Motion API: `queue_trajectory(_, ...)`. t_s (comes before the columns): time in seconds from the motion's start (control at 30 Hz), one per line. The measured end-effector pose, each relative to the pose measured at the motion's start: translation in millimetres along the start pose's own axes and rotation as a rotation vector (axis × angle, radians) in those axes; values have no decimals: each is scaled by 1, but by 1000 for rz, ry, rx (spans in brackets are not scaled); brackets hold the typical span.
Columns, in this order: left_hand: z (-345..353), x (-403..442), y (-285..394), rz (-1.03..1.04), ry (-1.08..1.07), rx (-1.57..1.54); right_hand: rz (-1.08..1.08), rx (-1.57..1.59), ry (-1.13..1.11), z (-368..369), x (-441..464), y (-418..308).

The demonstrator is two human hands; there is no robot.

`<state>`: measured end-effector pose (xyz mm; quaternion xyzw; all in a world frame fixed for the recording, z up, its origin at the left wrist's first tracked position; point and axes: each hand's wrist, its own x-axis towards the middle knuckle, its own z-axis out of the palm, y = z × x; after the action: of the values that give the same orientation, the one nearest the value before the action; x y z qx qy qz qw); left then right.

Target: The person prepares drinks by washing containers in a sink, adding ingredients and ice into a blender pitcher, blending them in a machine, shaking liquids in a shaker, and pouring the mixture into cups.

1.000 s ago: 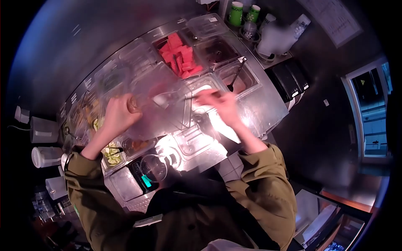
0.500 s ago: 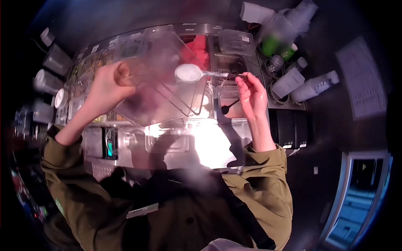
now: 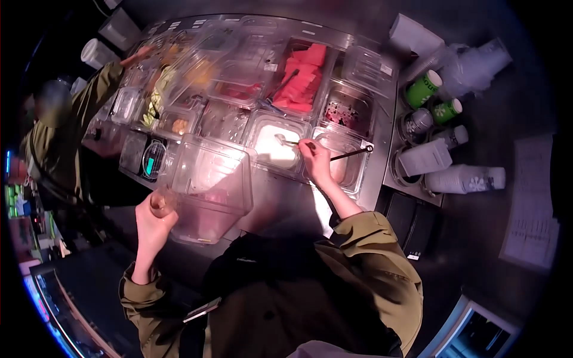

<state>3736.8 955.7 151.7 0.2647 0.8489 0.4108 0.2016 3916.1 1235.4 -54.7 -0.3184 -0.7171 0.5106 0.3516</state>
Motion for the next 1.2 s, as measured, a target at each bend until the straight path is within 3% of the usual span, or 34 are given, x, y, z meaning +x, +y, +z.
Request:
queue_trajectory(0.1,5,-6,-1,27,32,73,330,289,-49,14,10,36)
queue_trajectory(0.2,8,-6,-4,52,45,135,575,725,208,-2,17,42)
queue_trajectory(0.3,13,0,-4,104,42,199,749,870,260,-28,14,18)
queue_trajectory(0.43,19,8,9,140,13,309,574,892,144,-48,13,-27)
queue_trajectory(0.53,20,12,14,174,-15,314,222,642,-173,-37,3,-89)
queue_trajectory(0.6,22,14,15,147,-38,281,-67,517,-573,-2,-25,-108)
queue_trajectory(0.67,21,14,15,145,-55,254,-90,405,-442,6,-32,-109)
queue_trajectory(0.77,19,16,12,173,-55,225,209,547,-213,-6,-29,-94)
queue_trajectory(0.8,18,17,11,181,-59,223,342,913,-12,-11,-31,-93)
queue_trajectory(0.83,19,19,10,192,-61,216,395,900,72,-25,-30,-83)
queue_trajectory(0.93,21,21,7,158,-64,209,382,915,290,-53,-21,-61)
queue_trajectory(1.0,20,22,3,153,-62,223,373,694,313,-46,-15,-44)
queue_trajectory(1.07,21,22,3,141,-67,246,291,430,166,-22,-12,-4)
queue_trajectory(1.13,19,21,9,117,-66,280,40,4,-34,-4,-8,18)
queue_trajectory(1.2,17,22,8,135,-58,284,214,171,-68,13,-9,37)
